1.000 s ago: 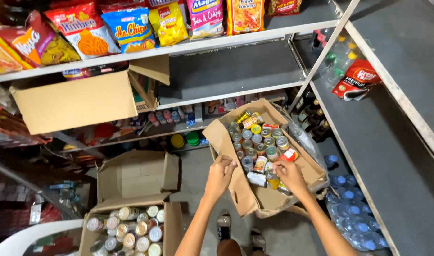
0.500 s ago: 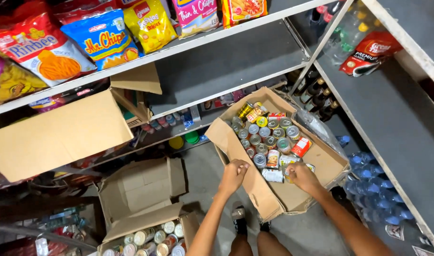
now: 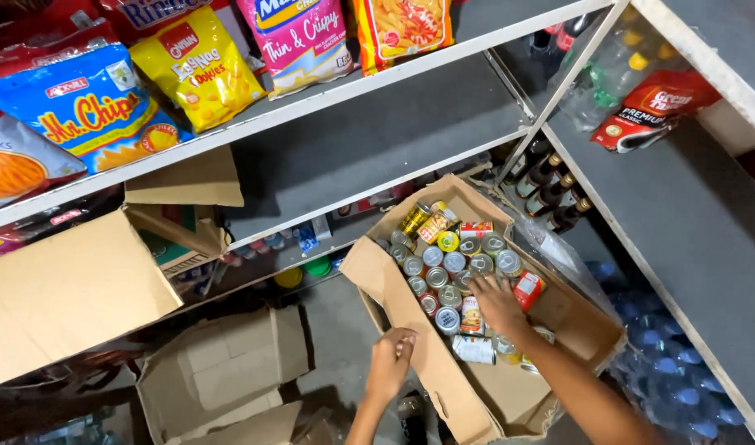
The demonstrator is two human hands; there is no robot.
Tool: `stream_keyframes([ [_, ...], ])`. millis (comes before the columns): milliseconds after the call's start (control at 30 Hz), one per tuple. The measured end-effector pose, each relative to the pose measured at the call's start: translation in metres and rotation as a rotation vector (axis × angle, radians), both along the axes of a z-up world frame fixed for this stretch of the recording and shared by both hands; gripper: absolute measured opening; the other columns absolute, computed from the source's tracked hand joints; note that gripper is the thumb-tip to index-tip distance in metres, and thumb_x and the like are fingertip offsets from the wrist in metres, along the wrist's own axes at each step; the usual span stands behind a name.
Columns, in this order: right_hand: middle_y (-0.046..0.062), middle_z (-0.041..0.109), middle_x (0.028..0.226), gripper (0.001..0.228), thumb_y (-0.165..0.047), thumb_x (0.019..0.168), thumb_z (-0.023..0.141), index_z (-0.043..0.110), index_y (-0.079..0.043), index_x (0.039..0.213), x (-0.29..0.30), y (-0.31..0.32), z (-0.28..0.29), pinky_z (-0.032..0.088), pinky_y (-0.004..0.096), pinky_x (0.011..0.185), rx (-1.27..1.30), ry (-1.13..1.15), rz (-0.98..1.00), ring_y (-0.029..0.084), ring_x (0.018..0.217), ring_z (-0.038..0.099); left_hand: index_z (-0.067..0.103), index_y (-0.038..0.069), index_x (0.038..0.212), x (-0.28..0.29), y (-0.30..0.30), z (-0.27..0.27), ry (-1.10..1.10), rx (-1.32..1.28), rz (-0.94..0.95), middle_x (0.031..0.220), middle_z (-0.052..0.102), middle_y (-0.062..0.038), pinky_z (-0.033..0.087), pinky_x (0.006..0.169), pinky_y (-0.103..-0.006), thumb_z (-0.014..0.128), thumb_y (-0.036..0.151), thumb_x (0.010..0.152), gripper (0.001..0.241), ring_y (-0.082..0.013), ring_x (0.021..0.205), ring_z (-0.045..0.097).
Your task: Stocking canned goods from a cardboard box onto a metal shelf.
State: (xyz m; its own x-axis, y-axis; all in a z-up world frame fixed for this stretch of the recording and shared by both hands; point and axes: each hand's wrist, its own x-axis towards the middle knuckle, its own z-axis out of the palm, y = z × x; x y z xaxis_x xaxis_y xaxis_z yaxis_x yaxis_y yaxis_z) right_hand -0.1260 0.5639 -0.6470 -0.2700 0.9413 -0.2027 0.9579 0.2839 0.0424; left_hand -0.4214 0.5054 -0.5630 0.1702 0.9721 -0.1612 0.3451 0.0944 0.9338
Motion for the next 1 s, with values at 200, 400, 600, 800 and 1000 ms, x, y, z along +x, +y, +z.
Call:
stream_keyframes([
  [200, 0.006, 0.047, 0.147, 0.060, -0.018, 0.089, 0.061, 0.045, -0.010, 0.146, -0.005, 0.042, -0.065, 0.036, 0.059, 0.105, 0.141, -0.186, 0.043, 0.027, 0.133, 0.044, 0.073, 0.002, 0.103, 0.015, -0.010, -0.013, 0.003, -0.088, 0.015, 0.096, 0.075, -0.015, 0.057, 0.074, -0.0368, 0.061, 0.010, 0.095, 0.017, -0.0267, 0.080, 0.074],
  [400, 0.005, 0.059, 0.131, 0.037, -0.018, 0.090, 0.058, 0.063, -0.009, 0.124, -0.016, 0.045, -0.084, 0.038, 0.052, 0.108, 0.216, -0.263, 0.102, 0.020, 0.129, 0.049, 0.073, 0.002, 0.104, 0.032, -0.021, -0.021, -0.003, -0.099, 0.013, 0.096, 0.074, -0.015, 0.057, 0.074, -0.0361, 0.062, 0.009, 0.093, 0.018, -0.0263, 0.080, 0.073],
  [600, 0.008, 0.067, 0.116, 0.028, -0.018, 0.094, 0.056, 0.063, -0.008, 0.119, -0.016, 0.056, -0.086, 0.039, 0.046, 0.105, 0.160, -0.221, 0.059, 0.023, 0.120, 0.055, 0.076, 0.003, 0.100, 0.031, -0.021, -0.055, -0.078, -0.165, 0.135, 0.080, 0.078, -0.011, 0.057, 0.068, -0.0301, 0.064, 0.014, 0.095, 0.018, -0.0153, 0.070, 0.072],
  [800, 0.007, 0.066, 0.115, 0.050, -0.008, 0.081, 0.066, 0.055, -0.006, 0.130, -0.009, 0.044, -0.062, 0.039, 0.049, 0.097, 0.087, -0.003, -0.006, 0.025, 0.121, 0.052, 0.075, 0.001, 0.100, 0.023, -0.020, -0.078, -0.162, -0.214, 0.204, 0.079, 0.077, -0.008, 0.054, 0.061, -0.0272, 0.063, 0.008, 0.093, 0.016, -0.0110, 0.067, 0.069],
  [1000, 0.010, 0.066, 0.119, 0.063, -0.016, 0.069, 0.084, 0.059, -0.006, 0.126, -0.014, 0.024, 0.054, 0.034, 0.057, 0.095, 0.075, 0.266, -0.015, 0.027, 0.119, 0.050, 0.071, 0.004, 0.117, 0.041, -0.006, -0.027, -0.042, -0.170, 0.149, 0.095, 0.076, -0.008, 0.057, 0.068, -0.0284, 0.069, 0.009, 0.092, 0.026, -0.0162, 0.080, 0.071],
])
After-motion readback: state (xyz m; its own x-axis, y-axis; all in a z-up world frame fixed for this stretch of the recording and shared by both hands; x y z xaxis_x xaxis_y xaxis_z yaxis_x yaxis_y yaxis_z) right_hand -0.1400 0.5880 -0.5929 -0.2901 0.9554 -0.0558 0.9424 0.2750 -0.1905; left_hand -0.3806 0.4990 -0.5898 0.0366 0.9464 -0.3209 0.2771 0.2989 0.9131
